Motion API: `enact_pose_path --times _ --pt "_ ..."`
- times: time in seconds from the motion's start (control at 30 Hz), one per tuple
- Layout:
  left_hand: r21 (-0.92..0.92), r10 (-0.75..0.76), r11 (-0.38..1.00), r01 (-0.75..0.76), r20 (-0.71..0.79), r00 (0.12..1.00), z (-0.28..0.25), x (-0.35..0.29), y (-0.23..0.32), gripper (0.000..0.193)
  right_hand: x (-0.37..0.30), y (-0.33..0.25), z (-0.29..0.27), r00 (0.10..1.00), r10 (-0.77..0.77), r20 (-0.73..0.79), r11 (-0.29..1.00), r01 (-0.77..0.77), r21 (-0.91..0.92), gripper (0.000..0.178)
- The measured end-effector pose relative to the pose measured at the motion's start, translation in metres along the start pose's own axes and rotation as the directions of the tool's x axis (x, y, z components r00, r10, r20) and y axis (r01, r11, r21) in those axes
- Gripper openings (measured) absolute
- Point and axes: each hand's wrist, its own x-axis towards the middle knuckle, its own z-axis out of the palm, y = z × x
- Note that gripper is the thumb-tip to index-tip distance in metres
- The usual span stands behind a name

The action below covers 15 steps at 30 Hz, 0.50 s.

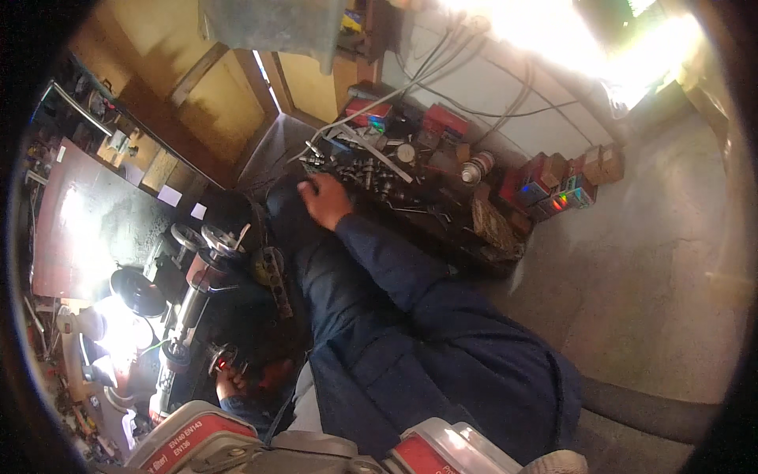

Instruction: Grinding the face of an engine valve using a specialized valve grinding machine to resurface it.

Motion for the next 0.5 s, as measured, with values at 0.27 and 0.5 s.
enact_pose_path --times 0.27,0.5 --pt "0.229 0.193 0.961 -0.155 -0.156 0.969 -0.049 -0.171 0.080 0.035 0.092 0.050 -0.122 0.963 0.078 -0.259 0.847 -0.201 -0.492 0.032" --pt "0.311 0.205 0.946 -0.095 -0.345 0.916 -0.007 -0.213 0.057 0.030 0.182 0.113 -0.154 0.914 0.349 0.205 0.724 -0.125 -0.678 0.037"
